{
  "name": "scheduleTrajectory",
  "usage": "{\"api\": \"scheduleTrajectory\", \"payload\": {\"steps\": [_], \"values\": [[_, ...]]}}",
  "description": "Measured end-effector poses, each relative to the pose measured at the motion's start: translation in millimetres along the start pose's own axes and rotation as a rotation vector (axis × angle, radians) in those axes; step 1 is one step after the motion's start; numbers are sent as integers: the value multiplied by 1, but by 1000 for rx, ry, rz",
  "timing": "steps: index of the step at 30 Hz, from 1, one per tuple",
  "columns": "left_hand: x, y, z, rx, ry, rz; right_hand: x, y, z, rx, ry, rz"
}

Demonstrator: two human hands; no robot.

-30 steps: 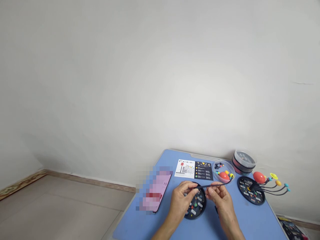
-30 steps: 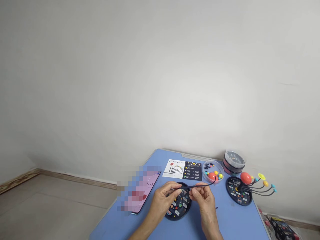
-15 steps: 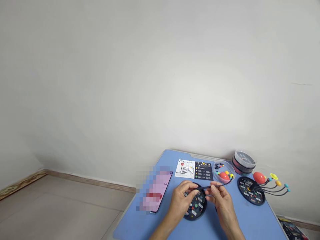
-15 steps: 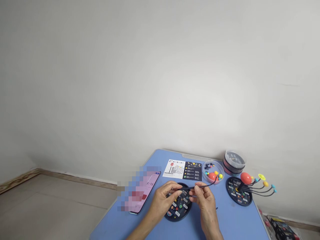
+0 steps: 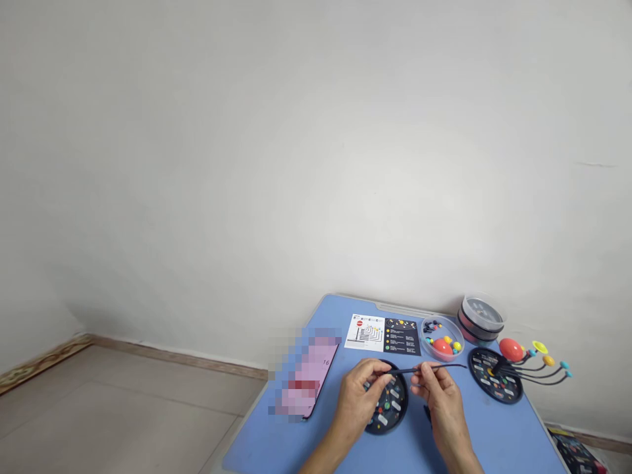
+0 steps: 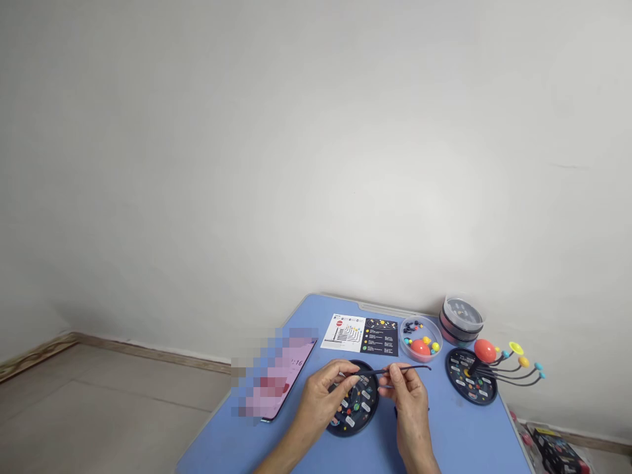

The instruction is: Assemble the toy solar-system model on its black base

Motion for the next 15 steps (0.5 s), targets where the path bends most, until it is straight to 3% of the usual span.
{"api": "scheduleTrajectory", "payload": {"steps": [8, 15], "values": [[1, -4, 2, -18, 1, -44, 8, 3, -1, -20, -21, -36], [29, -14, 4, -33, -254, -255, 6, 0, 0, 2, -13, -40]]}}
Point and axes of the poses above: each hand's wrist, its own z-axis away from the middle knuckle, its own y-axis out of the back of the hand, x = y × z, the point moved 10 cm from there along -z, towards the middle knuckle, and after that the axes turned 2 degrees about -z, right-handed, at the moved point
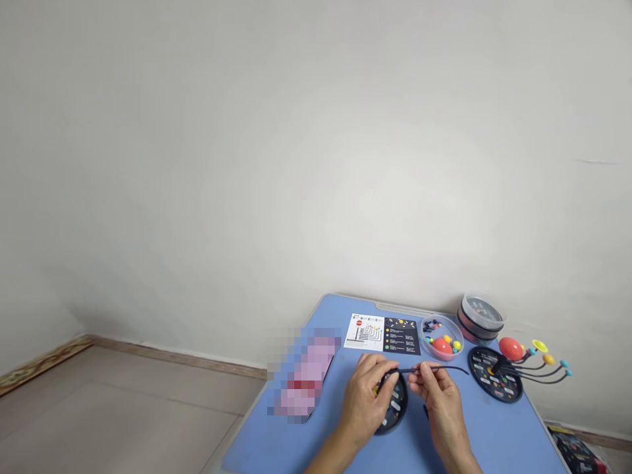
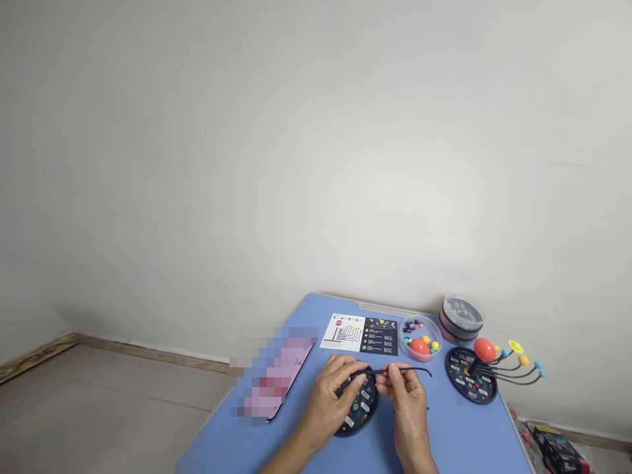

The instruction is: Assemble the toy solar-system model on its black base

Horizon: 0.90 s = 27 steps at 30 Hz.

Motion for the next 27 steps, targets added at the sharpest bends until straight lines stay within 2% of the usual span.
{"api": "scheduleTrajectory", "payload": {"steps": [5, 10, 21, 27], "values": [[11, -15, -6, -17, -89, -79, -1, -1, 2, 14, 17, 2], [8, -27, -6, -61, -76, -39, -3, -1, 3, 21, 27, 27], [5, -27, -5, -49, -51, 10, -1, 0, 5, 32, 16, 37], [7, -28, -4, -57, -61, -8, -1, 3, 8, 86, 45, 31]]}}
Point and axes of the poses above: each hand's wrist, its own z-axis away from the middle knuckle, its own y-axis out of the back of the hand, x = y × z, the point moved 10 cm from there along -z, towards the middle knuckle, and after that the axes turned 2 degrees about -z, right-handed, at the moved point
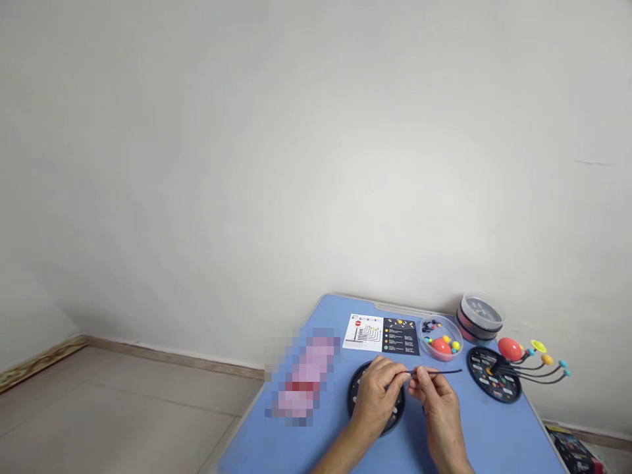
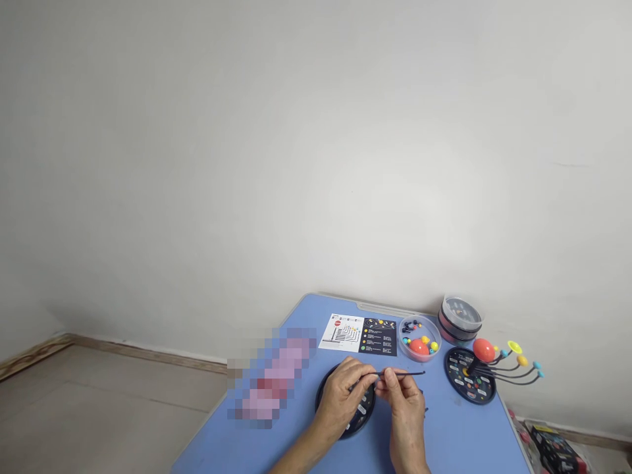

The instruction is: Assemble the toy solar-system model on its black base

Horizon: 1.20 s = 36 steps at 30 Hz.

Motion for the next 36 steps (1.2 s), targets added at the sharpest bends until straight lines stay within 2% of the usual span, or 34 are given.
{"api": "scheduleTrajectory", "payload": {"steps": [15, 22, 30, 36], "values": [[-1, 0, 1, 12, 1, 11, 6, -3, 1, -5, 66, 33], [-4, -1, -1, -20, 11, 23, 7, -9, 3, -52, 39, 0], [-41, 14, 11, 36, 344, 227, 7, -11, 3, -67, -19, -30], [-46, 28, 27, 16, 379, 259, 9, -15, 6, -119, -49, -53]]}}
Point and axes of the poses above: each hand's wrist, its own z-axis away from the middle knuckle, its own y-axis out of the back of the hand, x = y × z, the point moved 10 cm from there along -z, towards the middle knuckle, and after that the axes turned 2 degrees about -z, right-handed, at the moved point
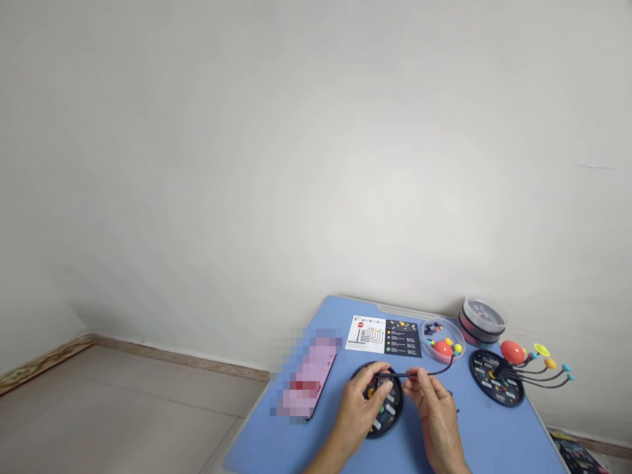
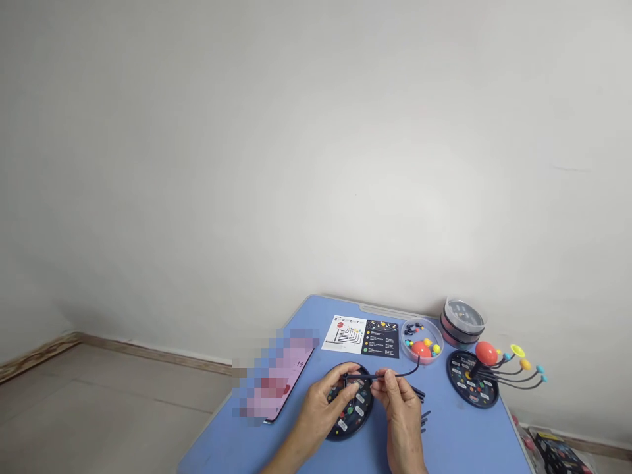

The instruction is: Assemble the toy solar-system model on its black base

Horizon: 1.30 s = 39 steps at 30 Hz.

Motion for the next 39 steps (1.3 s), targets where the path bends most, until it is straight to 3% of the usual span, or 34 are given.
{"api": "scheduleTrajectory", "payload": {"steps": [12, 23, 30, 34, 39], "values": [[-4, -3, 2, -19, 33, 73, 15, 6, -3, -45, -55, -1], [-23, -6, 3, 0, 121, 152, 15, 2, 2, 15, -102, -23], [-36, 1, 8, 22, 162, 28, 25, 5, 9, -33, -231, -70], [-30, 11, 9, 56, 107, -118, 28, 10, 15, -49, -269, -52], [-27, 12, 8, 60, 100, -210, 27, 26, 16, -85, -186, 218]]}}
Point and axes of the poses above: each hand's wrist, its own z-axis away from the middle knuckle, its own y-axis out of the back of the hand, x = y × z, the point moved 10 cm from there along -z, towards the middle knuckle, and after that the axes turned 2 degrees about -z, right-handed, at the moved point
